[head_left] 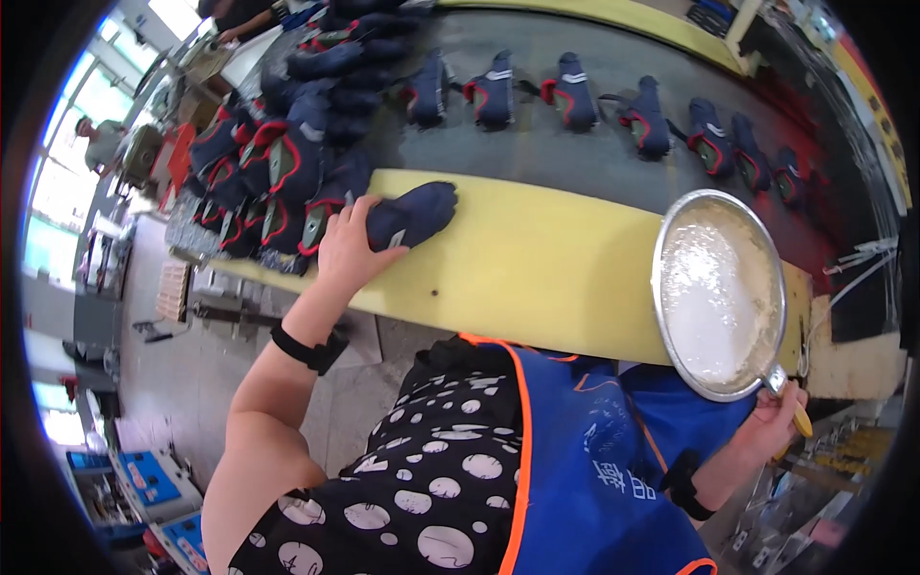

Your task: The worker applies adhesive to the soles of shoes using a brush and then places the prepared shoes onto a conveyor belt for further processing in a manufacturing line.

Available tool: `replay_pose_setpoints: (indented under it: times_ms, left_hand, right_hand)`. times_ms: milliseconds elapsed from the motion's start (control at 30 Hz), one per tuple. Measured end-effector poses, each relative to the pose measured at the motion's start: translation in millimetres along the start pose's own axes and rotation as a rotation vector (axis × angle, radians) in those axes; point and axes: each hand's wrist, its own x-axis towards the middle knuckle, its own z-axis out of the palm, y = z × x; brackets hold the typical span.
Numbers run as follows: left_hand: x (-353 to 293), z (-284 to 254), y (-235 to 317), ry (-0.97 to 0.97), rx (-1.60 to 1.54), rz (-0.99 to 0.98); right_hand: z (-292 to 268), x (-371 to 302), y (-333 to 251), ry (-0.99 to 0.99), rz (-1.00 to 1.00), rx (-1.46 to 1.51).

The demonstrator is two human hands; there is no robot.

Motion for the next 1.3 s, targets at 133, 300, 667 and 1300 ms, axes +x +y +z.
replay_pose_setpoints:
  times_ms: [133, 300, 667, 1300]
  left_hand:
    - [6.8, 18.8, 29.4, 0.100, -0.062, 0.144]
    - [-32.4, 26.2, 115.4, 0.006, -0.218, 0.376]
    - [-2.1, 40.7, 98.4, -0.239, -0.288, 0.341]
    - [-3.0, -20.9, 219.6, -1.086, -1.478, 0.242]
  right_hand:
    - [0.1, -11.8, 2.9, -0.116, 0.027, 0.032]
    - [23.7, -16.2, 5.3, 0.004, 0.035, -0.098]
    - [72.6, -7.1, 31.7, -0.374, -0.079, -0.923]
    - [65.8, -15.7, 2.6, -0.179, -0.303, -0.828]
